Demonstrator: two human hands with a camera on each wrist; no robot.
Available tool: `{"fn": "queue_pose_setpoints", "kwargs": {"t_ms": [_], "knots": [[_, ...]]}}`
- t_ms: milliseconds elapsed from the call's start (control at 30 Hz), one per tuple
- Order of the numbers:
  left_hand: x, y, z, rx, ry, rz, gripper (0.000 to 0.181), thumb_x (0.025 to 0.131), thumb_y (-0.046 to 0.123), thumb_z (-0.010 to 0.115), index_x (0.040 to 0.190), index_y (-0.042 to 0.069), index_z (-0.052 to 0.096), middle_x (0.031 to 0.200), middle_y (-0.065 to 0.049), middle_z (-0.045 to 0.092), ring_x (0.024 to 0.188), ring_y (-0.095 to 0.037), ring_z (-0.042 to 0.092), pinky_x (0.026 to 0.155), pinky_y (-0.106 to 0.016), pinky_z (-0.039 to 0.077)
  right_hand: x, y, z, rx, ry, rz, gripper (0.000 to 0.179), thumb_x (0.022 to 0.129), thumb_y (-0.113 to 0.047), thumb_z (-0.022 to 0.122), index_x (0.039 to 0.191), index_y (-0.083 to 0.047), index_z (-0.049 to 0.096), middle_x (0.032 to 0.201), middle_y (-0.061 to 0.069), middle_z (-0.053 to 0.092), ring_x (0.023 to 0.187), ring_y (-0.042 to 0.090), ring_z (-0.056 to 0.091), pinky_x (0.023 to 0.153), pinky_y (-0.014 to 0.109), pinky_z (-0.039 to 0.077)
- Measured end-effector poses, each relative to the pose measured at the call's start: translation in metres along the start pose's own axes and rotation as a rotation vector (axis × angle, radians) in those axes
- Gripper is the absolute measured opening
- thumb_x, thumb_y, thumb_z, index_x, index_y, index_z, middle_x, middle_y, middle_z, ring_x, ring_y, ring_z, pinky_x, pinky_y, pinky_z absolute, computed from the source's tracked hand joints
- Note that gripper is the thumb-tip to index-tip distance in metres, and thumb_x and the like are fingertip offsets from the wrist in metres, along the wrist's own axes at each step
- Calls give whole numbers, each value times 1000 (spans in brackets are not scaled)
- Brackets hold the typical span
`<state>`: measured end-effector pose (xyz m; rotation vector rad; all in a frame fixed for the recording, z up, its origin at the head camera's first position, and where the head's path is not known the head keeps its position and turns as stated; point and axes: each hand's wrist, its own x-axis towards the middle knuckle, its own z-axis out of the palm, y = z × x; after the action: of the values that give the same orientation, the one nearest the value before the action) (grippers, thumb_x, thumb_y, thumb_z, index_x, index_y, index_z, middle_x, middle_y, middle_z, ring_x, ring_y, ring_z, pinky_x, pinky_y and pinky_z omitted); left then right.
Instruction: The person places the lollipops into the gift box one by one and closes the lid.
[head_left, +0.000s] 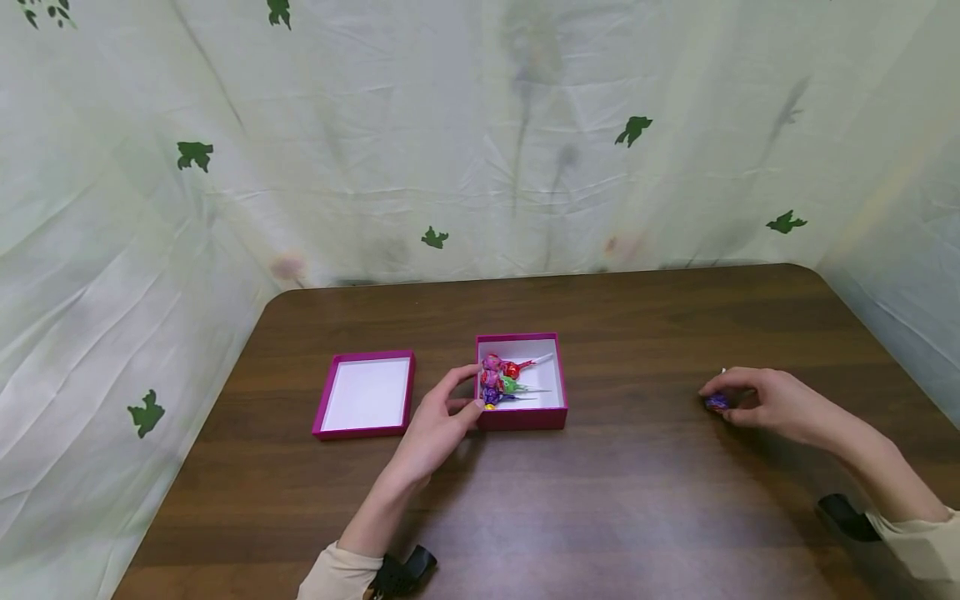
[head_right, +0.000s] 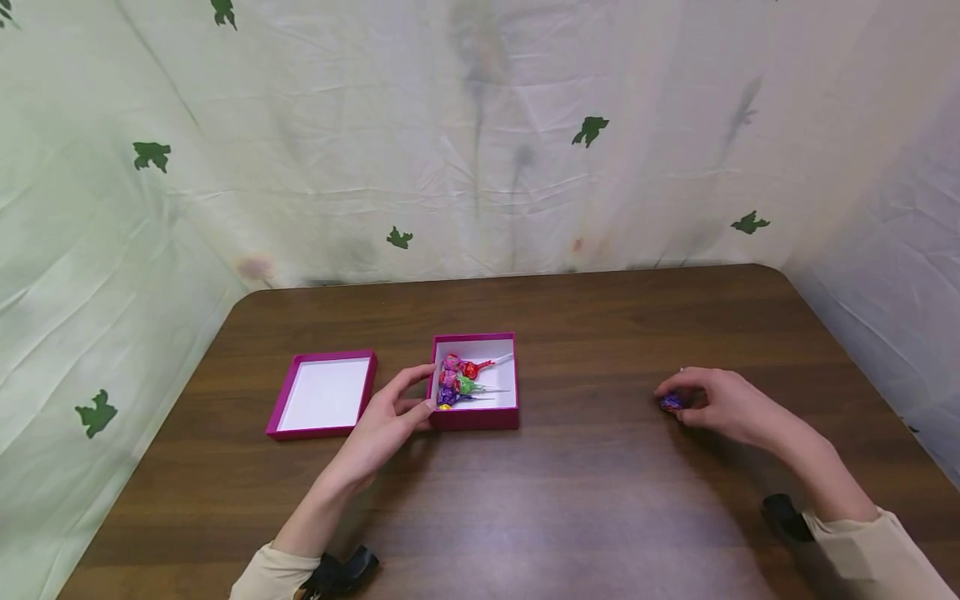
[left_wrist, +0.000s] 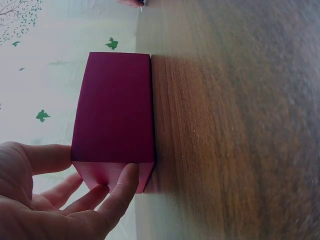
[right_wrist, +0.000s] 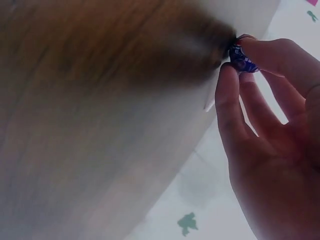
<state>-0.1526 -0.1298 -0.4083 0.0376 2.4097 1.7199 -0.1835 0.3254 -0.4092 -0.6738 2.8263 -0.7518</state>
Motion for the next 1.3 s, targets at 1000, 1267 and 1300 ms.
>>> {"fn": "queue_pose_setpoints", "kwargs": {"t_ms": [1000,1267,1300], "knots": [[0,1,1,2,9,-3,48,96,14,60,143,20,50,145,-9,46,116,-33,58,83,-42,55,14,-38,17,22,157,-62,22,86,-27,78,106,-22,70,95,-14,65,86,7,60,73,31,51],[-1,1,0,-4,7,0,48,96,14,60,142,20,50,145,-9,46,116,-33,57,84,-43,54,21,-56,24,86,191,-29,24,89,-31,74,110,-21,69,95,-11,66,86,9,60,71,27,50],[-1,1,0,-4,7,1,48,96,14,60,142,20,50,145,-9,46,116,-33,57,84,-43,54,22,-58,25,87,202,-35,24,89,-31,74,110,-21,68,95,-11,66,86,9,60,71,27,50]]}}
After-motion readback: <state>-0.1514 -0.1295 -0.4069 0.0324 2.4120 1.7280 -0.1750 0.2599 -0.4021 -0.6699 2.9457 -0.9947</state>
